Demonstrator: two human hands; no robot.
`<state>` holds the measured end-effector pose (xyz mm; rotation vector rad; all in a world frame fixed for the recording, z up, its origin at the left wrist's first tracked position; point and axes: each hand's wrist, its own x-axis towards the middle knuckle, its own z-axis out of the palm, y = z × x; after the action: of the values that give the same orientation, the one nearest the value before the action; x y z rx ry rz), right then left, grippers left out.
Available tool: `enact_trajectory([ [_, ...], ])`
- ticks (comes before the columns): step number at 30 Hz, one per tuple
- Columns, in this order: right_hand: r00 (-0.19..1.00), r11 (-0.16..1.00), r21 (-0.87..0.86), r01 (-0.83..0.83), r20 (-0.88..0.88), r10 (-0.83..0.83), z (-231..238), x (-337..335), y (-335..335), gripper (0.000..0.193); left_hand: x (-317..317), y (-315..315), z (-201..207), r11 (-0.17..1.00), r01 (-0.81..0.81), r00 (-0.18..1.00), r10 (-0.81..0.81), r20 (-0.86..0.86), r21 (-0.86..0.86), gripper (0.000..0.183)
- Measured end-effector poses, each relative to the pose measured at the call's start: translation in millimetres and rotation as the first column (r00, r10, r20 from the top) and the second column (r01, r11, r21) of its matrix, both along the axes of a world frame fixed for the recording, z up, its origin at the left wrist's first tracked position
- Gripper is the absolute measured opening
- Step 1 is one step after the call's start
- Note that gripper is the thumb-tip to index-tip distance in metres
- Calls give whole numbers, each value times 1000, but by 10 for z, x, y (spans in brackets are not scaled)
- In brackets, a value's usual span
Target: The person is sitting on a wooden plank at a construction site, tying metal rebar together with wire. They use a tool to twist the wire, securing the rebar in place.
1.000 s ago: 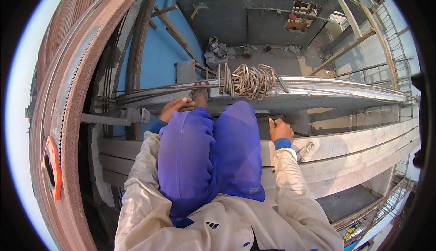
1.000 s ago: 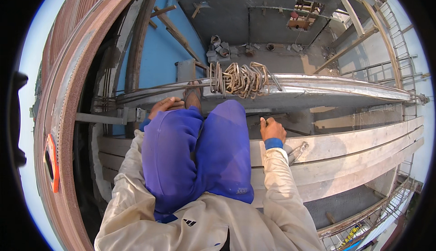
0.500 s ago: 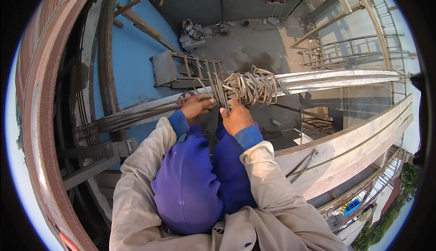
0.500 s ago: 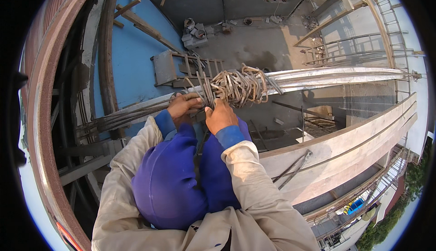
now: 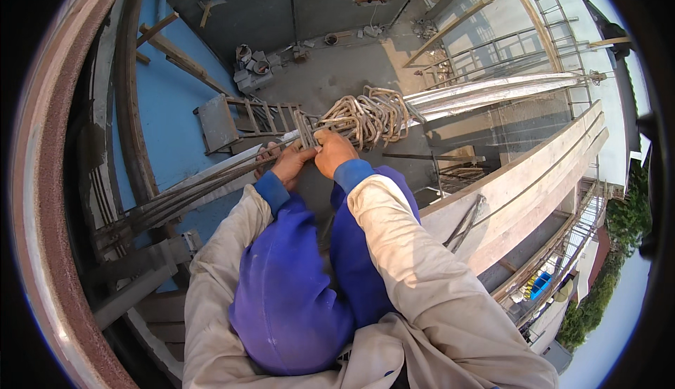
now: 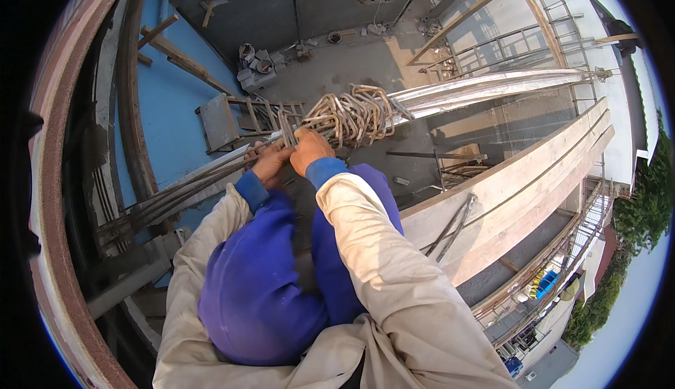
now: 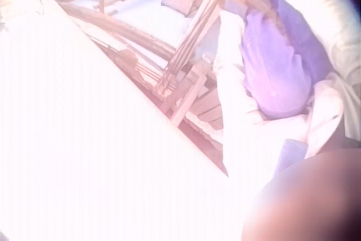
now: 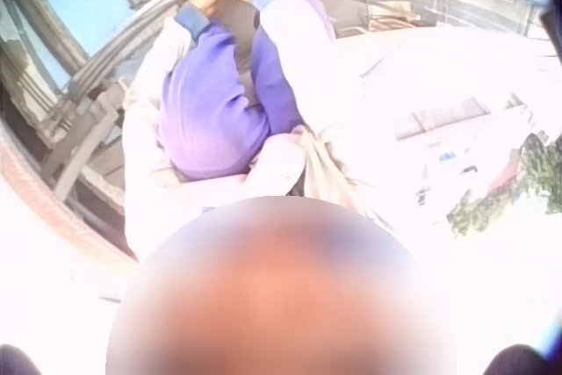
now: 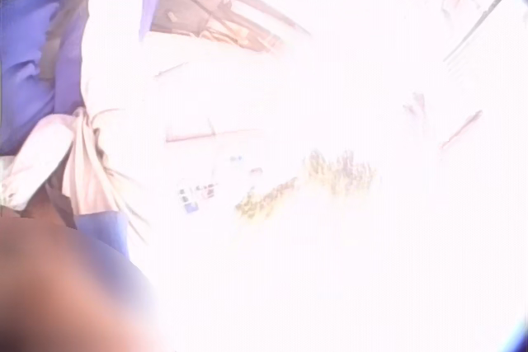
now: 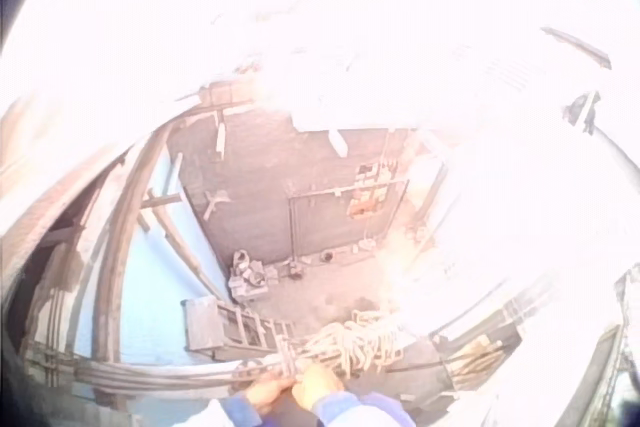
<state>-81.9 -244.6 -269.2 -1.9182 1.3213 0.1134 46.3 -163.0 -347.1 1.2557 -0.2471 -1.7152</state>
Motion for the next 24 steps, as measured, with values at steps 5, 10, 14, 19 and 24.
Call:
enact_trajectory([
  [5,980,982,86,-167,-94,174,-46,13,294,37,145,294,-140,996,41,994,-33,109,-75,41],
  [10,973,989,130,74,208,-100,-393,-445,459,33,85,276,-192,990,106,980,-88,181,-90,37],
  [14,780,863,202,463,369,-505,-691,-688,409,25,21,243,-167,998,28,940,-44,338,53,31],
  [19,597,724,372,580,410,-689,-845,-603,272,38,6,414,-175,941,-338,934,331,135,29,26],
  [24,660,717,144,682,300,-689,-947,-380,307,43,17,445,-250,963,-271,927,265,265,-16,25],
])
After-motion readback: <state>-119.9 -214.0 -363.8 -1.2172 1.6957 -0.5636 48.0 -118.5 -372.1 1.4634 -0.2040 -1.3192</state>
